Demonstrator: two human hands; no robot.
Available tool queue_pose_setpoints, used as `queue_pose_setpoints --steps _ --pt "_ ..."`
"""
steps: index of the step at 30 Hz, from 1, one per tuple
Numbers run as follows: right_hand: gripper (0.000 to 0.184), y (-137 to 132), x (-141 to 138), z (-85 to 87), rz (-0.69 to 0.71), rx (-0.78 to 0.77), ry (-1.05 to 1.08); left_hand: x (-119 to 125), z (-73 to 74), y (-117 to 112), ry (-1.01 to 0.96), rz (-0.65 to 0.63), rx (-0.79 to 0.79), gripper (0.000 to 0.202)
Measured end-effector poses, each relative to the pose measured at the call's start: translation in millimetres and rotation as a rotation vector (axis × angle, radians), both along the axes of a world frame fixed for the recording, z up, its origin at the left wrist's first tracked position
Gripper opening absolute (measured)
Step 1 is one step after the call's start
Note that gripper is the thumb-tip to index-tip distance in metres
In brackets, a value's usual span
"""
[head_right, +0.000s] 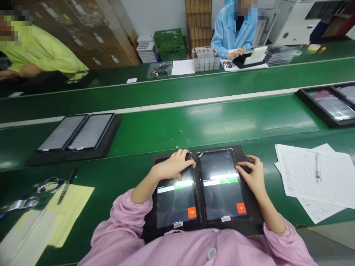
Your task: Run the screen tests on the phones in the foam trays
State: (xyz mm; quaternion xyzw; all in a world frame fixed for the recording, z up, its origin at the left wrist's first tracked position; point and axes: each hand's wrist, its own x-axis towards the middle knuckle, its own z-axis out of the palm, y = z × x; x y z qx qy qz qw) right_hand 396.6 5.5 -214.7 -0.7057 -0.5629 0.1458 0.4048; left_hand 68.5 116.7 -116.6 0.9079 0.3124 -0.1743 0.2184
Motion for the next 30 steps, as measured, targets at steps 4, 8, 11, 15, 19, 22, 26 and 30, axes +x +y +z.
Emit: queue_pose_setpoints --steps 4,8,11,15,19,22,26,30 --pt "0.058 1 -1 -0.3 -0.015 -0.027 0.012 -2 -0.6 5 -0.014 0.027 0.009 0.076" --pt "0.053 1 0 -1.2 0.009 -0.062 0.033 -3 0.3 9 -0.025 0.043 0.004 0.077" --pt "0.047 2 3 -0.8 0.037 -0.08 0.023 1 2.4 9 -0.008 0.03 0.001 0.073" --pt "0.042 3 7 -3.2 0.062 -0.089 -0.012 7 2.8 11 0.008 0.001 0.021 0.068" --pt "0.044 2 8 1.6 0.074 -0.04 -0.126 -20 0.6 24 -0.115 0.004 -0.102 0.087" --pt "0.042 0 -5 21.0 0.116 0.063 -0.315 -65 -2.0 35 -0.188 0.054 -0.228 0.106" --pt "0.032 -4 -45 51.6 0.566 0.101 -0.527 -110 -8.4 38 -0.223 0.116 -0.278 0.101" --pt "0.034 -3 -76 59.8 0.825 0.121 -0.665 -112 -13.9 33 -0.258 0.149 -0.247 0.101"
